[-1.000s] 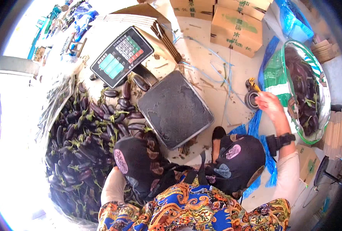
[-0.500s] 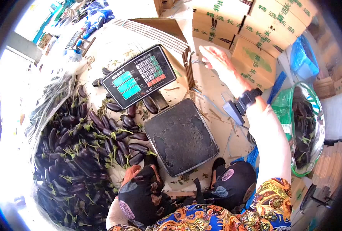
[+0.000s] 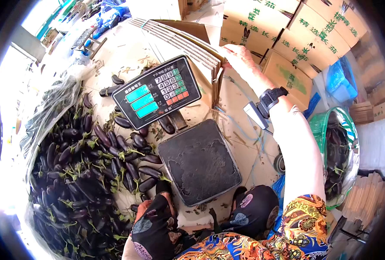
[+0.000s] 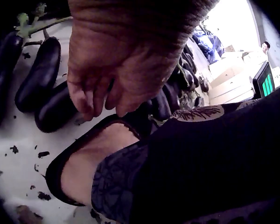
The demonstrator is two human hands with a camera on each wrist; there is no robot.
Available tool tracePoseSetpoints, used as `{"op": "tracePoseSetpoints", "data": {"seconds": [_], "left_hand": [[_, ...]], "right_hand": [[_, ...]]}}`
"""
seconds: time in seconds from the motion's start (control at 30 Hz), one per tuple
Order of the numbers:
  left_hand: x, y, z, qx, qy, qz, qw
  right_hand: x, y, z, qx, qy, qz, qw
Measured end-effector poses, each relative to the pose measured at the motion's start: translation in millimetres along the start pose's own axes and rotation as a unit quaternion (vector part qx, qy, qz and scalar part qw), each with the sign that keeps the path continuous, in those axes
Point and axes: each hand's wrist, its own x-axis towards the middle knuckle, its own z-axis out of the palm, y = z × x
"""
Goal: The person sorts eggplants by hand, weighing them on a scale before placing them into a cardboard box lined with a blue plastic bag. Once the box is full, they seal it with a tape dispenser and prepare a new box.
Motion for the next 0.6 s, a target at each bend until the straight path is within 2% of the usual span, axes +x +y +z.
{"op": "tracePoseSetpoints", "data": {"seconds": [0.03, 0.07, 0.17, 0.2, 0.3, 0.37, 0.4, 0.5, 0.53, 0.57, 0.6], "left_hand": [[1, 5, -1, -0.007, -0.001, 0.007, 1.000], [2, 11, -2, -0.001, 0.002, 0.010, 1.000], [7, 38, 1, 0.015, 0.004, 0.016, 1.000], [8, 42, 3, 0.019, 0.001, 0.017, 1.000], [10, 38, 11, 0.023, -0.006, -0.012, 1.000], [10, 30, 18, 0.017, -0.003, -0.026, 1.000], [4, 49, 13, 0.050, 0.001, -0.003, 0.999], [9, 33, 15, 0.065, 0.002, 0.017, 0.998], [10, 34, 12, 0.068, 0.014, 0.078, 0.995], [12, 33, 12, 0.098, 0.015, 0.047, 0.994], [23, 14, 12, 0.076, 0.031, 0.115, 0.990]], "right_hand": [[5, 6, -1, -0.015, 0.027, -0.002, 1.000], [9, 13, -3, -0.144, 0.032, -0.088, 0.985], [1, -8, 16, -0.362, 0.141, -0.197, 0.900], [-1, -15, 20, -0.375, 0.142, -0.182, 0.898], [-3, -8, 20, -0.371, 0.146, -0.322, 0.859], [-6, -14, 18, -0.390, 0.103, -0.313, 0.860], [-10, -24, 15, -0.406, 0.072, -0.314, 0.855], [-10, -30, 9, -0.454, 0.017, -0.282, 0.845], [-6, -22, 5, -0.439, 0.005, -0.274, 0.856], [-4, -9, 3, -0.420, -0.014, -0.265, 0.868], [-10, -12, 7, -0.428, -0.029, -0.228, 0.874]]}}
